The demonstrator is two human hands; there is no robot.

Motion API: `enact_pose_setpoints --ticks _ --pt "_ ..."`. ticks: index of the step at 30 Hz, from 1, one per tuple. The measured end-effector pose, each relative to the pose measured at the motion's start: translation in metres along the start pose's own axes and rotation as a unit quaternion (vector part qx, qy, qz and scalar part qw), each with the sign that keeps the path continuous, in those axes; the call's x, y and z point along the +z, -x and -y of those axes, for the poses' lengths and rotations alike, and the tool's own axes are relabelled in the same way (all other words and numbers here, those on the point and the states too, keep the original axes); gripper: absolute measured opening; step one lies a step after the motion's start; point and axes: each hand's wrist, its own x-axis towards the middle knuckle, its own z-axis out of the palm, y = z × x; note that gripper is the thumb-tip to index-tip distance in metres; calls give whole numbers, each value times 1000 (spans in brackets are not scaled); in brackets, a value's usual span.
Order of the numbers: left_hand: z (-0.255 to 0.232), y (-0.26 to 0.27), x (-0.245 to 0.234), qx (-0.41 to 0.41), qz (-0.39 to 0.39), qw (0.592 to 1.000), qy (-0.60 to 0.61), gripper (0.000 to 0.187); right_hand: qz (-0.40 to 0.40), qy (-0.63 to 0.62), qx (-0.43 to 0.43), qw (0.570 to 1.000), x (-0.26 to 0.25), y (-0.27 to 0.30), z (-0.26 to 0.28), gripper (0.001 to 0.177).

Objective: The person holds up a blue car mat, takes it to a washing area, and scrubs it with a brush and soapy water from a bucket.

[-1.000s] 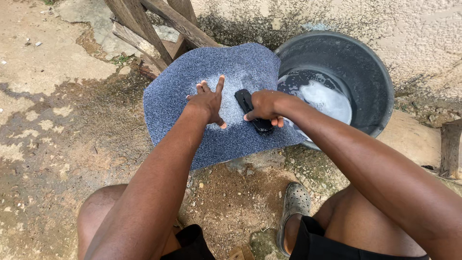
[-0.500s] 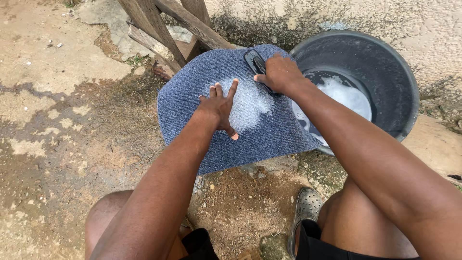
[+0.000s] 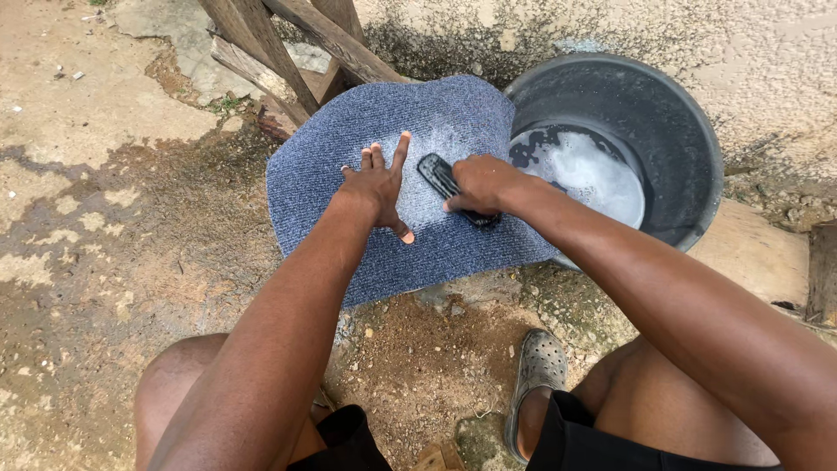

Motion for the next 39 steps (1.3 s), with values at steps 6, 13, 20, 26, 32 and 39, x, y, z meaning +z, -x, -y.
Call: enact_pose_setpoints --ticks 6,13,20,26,32,39 --pt "1 8 -8 -7 11 1000 9 171 111 -36 30 993 -25 34 10 57" --pt "12 14 -14 -5 1 1000 21 172 -103 -24 45 993 -44 -7 -25 60" --pt "18 15 -4 0 -3 1000 4 169 -111 -16 73 991 -27 -40 -24 95" --pt "19 16 0 3 -10 1000 -1 171 -68 -3 41 997 -24 -27 -14 108" --pt "19 18 -3 4 -11 1000 0 170 34 -31 50 998 -21 6 18 108" --pt "14 15 -8 -1 4 1000 -7 172 116 -68 -38 990 -16 25 29 107"
